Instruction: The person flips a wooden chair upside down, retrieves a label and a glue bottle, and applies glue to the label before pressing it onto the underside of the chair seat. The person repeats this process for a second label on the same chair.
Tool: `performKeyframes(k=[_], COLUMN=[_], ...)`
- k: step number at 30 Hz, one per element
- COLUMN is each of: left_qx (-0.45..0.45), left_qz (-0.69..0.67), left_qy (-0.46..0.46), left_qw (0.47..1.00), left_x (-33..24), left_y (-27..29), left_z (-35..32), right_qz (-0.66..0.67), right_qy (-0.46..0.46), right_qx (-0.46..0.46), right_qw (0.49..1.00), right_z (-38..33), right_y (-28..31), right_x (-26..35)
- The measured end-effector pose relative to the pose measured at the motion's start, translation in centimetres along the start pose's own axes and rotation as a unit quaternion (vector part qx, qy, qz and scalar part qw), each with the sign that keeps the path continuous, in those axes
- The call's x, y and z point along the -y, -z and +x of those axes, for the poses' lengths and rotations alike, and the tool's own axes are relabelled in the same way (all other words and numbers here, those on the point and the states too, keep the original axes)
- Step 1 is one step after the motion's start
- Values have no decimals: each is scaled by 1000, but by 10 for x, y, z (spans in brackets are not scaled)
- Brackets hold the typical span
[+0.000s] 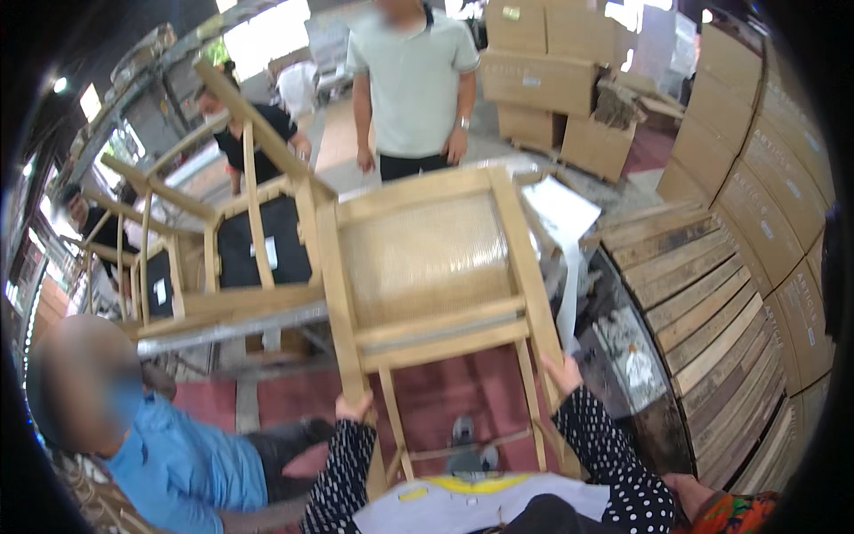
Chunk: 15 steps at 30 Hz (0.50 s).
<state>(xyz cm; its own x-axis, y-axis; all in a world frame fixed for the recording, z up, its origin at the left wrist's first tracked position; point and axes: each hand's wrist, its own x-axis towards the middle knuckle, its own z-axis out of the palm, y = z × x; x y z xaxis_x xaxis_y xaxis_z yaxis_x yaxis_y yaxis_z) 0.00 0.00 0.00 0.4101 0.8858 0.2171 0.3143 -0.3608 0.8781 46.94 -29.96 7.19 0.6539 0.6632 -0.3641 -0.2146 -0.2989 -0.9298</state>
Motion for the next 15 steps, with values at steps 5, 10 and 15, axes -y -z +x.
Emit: performKeyframes(k=[5,10,15], left_qx=[45,46,49], left_qz=[-190,-161,-168], left_qy=[279,338,312], left_qw=[940,926,934], left_x=[-76,-84,-97], left_y=[8,-9,-16], left_z=[54,82,53], right_qz=[8,13,-71], right_qy=[1,-19,42], right_qx=[-9,-40,-87], right_qw=[1000,999,993], right_z=[-7,3,-40], right_y=[-16,-16,1], right_x=[32,51,39])
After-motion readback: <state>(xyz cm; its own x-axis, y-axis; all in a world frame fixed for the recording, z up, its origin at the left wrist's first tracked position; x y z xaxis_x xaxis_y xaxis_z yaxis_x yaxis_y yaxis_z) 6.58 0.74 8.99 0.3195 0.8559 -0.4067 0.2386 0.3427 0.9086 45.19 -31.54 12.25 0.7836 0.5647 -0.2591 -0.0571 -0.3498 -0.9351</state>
